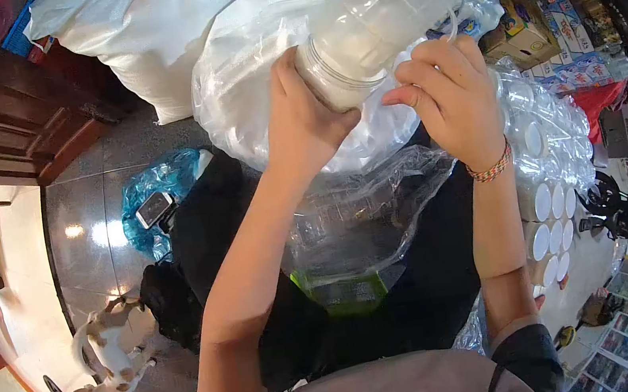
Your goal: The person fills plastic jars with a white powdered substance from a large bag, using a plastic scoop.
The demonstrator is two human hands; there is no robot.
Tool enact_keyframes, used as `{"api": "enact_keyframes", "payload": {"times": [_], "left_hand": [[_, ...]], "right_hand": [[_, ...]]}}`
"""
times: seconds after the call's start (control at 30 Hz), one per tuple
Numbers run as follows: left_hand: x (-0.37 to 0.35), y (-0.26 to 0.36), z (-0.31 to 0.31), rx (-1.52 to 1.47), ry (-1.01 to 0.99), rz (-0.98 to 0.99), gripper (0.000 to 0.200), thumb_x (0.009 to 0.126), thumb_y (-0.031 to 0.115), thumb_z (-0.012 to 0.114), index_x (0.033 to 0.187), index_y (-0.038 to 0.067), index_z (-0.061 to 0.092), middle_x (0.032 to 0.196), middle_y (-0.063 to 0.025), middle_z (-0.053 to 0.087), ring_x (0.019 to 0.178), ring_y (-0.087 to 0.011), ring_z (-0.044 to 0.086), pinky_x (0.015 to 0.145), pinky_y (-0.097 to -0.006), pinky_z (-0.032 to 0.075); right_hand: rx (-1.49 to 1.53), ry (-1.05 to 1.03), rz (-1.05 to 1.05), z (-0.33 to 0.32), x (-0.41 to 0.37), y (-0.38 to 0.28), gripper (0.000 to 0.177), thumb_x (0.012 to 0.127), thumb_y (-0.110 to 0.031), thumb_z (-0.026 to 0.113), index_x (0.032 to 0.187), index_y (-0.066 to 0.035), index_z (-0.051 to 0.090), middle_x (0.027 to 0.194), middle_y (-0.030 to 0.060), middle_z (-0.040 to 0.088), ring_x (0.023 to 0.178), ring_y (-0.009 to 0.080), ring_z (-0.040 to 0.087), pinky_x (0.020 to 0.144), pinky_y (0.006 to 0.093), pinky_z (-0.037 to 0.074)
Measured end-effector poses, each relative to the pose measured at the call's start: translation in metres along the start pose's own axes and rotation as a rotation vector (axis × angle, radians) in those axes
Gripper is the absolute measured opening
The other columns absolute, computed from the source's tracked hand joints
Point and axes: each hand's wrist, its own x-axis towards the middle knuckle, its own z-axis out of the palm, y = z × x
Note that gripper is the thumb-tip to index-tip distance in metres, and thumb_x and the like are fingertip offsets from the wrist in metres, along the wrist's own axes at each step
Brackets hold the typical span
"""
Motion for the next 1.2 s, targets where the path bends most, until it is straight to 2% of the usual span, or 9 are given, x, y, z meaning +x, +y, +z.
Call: {"api": "enact_keyframes", "payload": {"times": [0.3,0.37,0.57,0.7,0.77,0.9,0.97,1.1,1.2], "left_hand": [[0.001,-0.003,-0.003,-0.03,0.089,0.085,0.098,0.058,0.015,0.087,0.135,-0.004,0.03,0.124,-0.0244,0.046,0.113,-0.0406,0.051,0.096,-0.0438,0.044],[0.004,-0.004,-0.003,0.107,0.126,0.117,0.102,0.058,0.022,0.091,0.134,-0.009,0.03,0.125,-0.0236,0.048,0.114,-0.0316,0.054,0.096,-0.0391,0.046],[0.007,0.002,-0.017,0.07,0.163,0.172,0.105,0.057,0.022,0.092,0.136,-0.008,0.029,0.131,-0.0218,0.042,0.123,-0.0311,0.049,0.105,-0.0419,0.042],[0.014,0.006,-0.022,-0.117,0.228,0.077,0.106,0.057,0.022,0.092,0.137,-0.007,0.029,0.131,-0.0203,0.043,0.124,-0.0301,0.048,0.106,-0.0436,0.041],[0.013,0.011,-0.029,0.023,0.264,0.177,0.107,0.057,0.021,0.092,0.138,-0.007,0.028,0.131,-0.0196,0.043,0.124,-0.0293,0.048,0.105,-0.0434,0.043],[0.015,0.009,-0.035,0.002,0.269,0.138,0.107,0.056,0.021,0.092,0.137,-0.008,0.029,0.131,-0.0191,0.043,0.124,-0.0284,0.048,0.105,-0.0434,0.043],[0.014,0.012,-0.037,-0.187,0.29,-0.039,0.102,0.054,0.025,0.092,0.133,-0.005,0.036,0.126,-0.0182,0.048,0.119,-0.0283,0.051,0.1,-0.0402,0.043],[0.014,-0.001,-0.045,-0.241,0.322,-0.094,0.103,0.053,0.024,0.092,0.133,-0.006,0.036,0.125,-0.018,0.049,0.115,-0.0266,0.053,0.098,-0.0402,0.044],[0.014,0.009,-0.055,-0.365,0.29,-0.118,0.106,0.053,0.028,0.093,0.134,-0.007,0.036,0.126,-0.0193,0.049,0.113,-0.0278,0.055,0.098,-0.0405,0.046]], "right_hand": [[0.023,0.145,0.149,0.004,-0.006,0.014,0.017,0.076,-0.016,0.076,0.086,-0.007,0.065,0.088,0.0028,0.059,0.079,0.0225,0.053,0.069,0.0322,0.042],[0.367,0.363,0.443,0.008,-0.009,0.021,0.012,0.085,-0.017,0.071,0.086,-0.006,0.065,0.086,0.0026,0.059,0.078,0.0168,0.052,0.068,0.0283,0.04],[1.001,0.751,0.898,0.011,-0.018,0.049,0.026,0.095,-0.03,0.063,0.095,-0.004,0.062,0.086,-0.0004,0.056,0.074,0.0075,0.048,0.064,0.0243,0.036],[1.066,0.596,1.137,0.011,-0.029,0.066,0.032,0.092,-0.036,0.066,0.09,-0.004,0.062,0.081,-0.0008,0.055,0.07,0.0076,0.047,0.06,0.0237,0.033],[0.952,0.192,1.183,0.012,-0.033,0.072,0.037,0.091,-0.04,0.063,0.08,-0.005,0.063,0.072,-0.0017,0.055,0.063,0.0085,0.048,0.058,0.0243,0.034],[0.627,-0.144,1.151,0.02,-0.023,0.058,0.045,0.093,-0.044,0.058,0.071,-0.005,0.062,0.065,-0.0007,0.056,0.06,0.0094,0.049,0.058,0.0237,0.036],[0.579,-0.409,1.065,0.03,-0.023,0.054,0.048,0.093,-0.045,0.055,0.071,-0.004,0.062,0.066,0.0022,0.059,0.063,0.01,0.053,0.06,0.0229,0.038],[0.634,-0.418,1.098,0.068,-0.024,0.05,0.05,0.094,-0.047,0.053,0.076,-0.002,0.064,0.065,0.0055,0.061,0.069,0.0156,0.062,0.073,0.0286,0.048],[0.584,-0.448,0.858,0.106,-0.045,0.062,0.051,0.095,-0.05,0.053,0.109,-0.002,0.061,0.105,0.0166,0.061,0.098,0.0257,0.064,0.088,0.0347,0.049]]}}
